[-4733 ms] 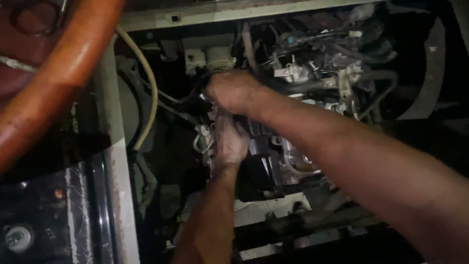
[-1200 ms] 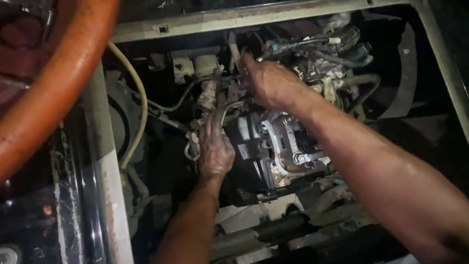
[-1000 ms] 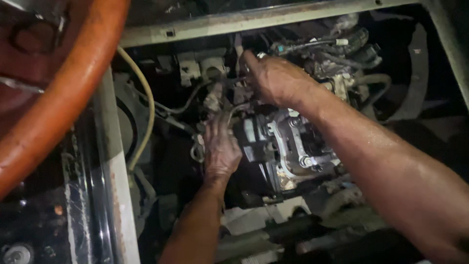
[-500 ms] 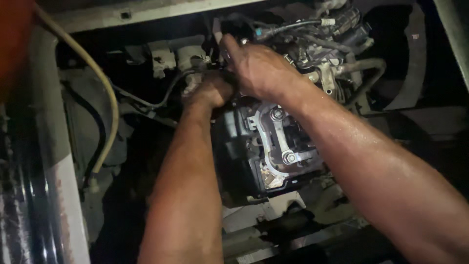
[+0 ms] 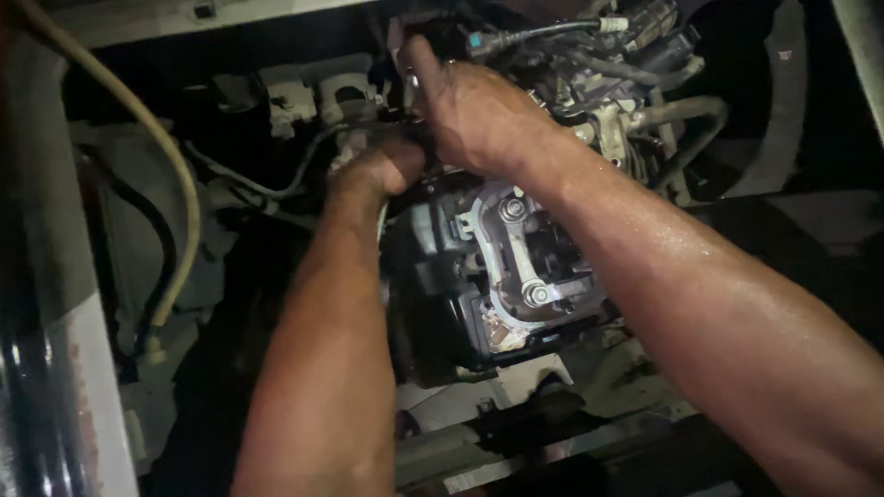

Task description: The person works on a car engine from an overhead perspective, using their hands to manipulate hoses and wires connected to the engine block. They use a wrench to loosen bolts and remove a metal clamp, placing it into an orange bucket nearby. The person continues to adjust and disconnect various components within the engine bay.

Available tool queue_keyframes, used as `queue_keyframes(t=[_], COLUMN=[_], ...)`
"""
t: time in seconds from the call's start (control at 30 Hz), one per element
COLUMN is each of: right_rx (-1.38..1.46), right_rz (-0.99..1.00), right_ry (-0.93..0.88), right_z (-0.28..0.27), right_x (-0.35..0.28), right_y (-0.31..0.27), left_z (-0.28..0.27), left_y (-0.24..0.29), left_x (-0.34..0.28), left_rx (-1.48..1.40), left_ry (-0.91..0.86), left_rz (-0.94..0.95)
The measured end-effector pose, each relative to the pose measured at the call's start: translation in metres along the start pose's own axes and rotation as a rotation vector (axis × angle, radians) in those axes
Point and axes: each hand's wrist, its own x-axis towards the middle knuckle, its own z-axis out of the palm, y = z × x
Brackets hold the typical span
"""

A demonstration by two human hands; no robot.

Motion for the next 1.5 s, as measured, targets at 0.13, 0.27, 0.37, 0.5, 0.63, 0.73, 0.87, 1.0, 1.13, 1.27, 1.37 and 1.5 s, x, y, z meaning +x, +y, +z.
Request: queue_keyframes(t=[0.13,0.27,0.37,0.5,0.63,0.73,0.87,1.0,1.13,1.27,1.37,1.5], right_rx=[0.027,-0.011,-0.045,0.001,0.010,-0.134,-0.115,-0.277,-0.085,-0.481,-0.616,-0.426], right_rz=[-0.018,0.003,0.001,0.044,-0.294,-0.120,-0.099,-0.159,0.065,-0.045,-0.033,0.043], right_ry=[0.040,0.009,-0.108,-0.160,-0.068,-0.289,-0.267,-0.292,-0.457,-0.149,-0.131,-0.297], right_z=[-0.002,-0.009,-0.013,-0.026,-0.021,-0.010,-0.001,0.013,0.037,0.087,0.115,0.069], right_x=[0.001,-0.002,-0.001,0.004,0.008,0.017,0.020,0.018,0.043,0.045,0.045,0.059], right_y=[-0.001,-0.012,-0.030,-0.036,-0.052,-0.067,-0.068,-0.072,-0.098,-0.121,-0.137,-0.127], left_z=[0.000,-0.004,-0.002,0.011,0.023,0.031,0.059,0.094,0.095,0.118,0.132,0.094], left_y=[0.008,0.025,0.028,0.007,-0.012,-0.007,0.011,0.021,0.010,-0.001,-0.008,0.018], left_x=[-0.005,-0.017,-0.023,-0.012,0.009,-0.006,-0.081,-0.147,-0.149,-0.138,-0.149,-0.153], left_rx=[-0.058,-0.083,-0.147,-0.188,-0.200,-0.160,-0.505,-0.291,-0.201,-0.235,-0.238,-0.230], left_ry=[-0.030,0.015,0.022,-0.055,-0.023,0.141,0.695,0.881,0.808,0.733,0.702,0.739], left_rz=[-0.083,-0.103,-0.114,-0.147,-0.101,-0.141,-0.069,0.113,0.087,0.055,0.031,0.065])
